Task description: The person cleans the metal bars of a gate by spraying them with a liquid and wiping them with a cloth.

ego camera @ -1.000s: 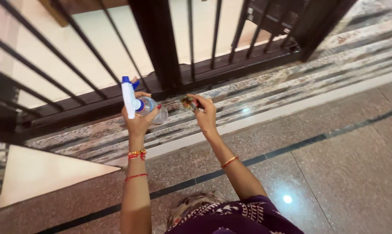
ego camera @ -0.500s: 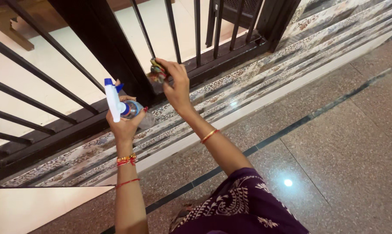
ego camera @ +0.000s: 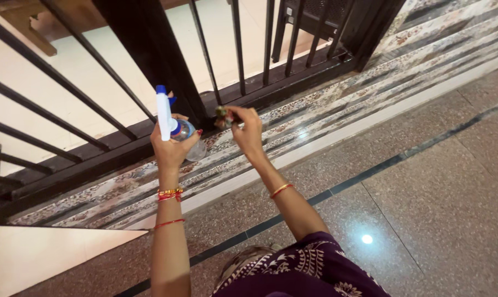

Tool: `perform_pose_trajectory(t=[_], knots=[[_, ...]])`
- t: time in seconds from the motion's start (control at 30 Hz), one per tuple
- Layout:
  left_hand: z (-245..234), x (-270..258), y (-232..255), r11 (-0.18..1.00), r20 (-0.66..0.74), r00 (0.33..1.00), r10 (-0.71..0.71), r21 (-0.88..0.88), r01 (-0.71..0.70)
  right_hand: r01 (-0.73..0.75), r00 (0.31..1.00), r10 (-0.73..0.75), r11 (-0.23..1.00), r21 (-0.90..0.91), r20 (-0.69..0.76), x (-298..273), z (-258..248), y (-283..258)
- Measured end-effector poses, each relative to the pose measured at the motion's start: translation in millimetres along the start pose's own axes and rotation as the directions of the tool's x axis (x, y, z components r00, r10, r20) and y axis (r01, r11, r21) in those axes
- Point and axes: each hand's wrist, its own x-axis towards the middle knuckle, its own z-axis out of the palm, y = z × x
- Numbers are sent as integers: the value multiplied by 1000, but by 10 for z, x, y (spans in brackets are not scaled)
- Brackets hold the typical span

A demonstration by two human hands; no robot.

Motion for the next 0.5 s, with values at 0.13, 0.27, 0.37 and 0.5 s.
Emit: perform_pose_trajectory(t=[0.13,0.27,0.37,0.5], knots=[[6,-2,-29,1000,-2,1000,-30,-11,30,105,987,-107,994,-24,-119,383,-164,-178],[18,-15,-66,999,-19,999,-31,12,31,191,924,-234,968,-163,-302,974,-498,-351],[32,-11,-82,1000,-27,1000,-16,-5,16,313,858,-358,933,-178,-369,1333,-734,-465],[57,-14,-62,999,-32,998,-45,26,45,367,862,-383,924,-113,-333,1489,-776,-530]])
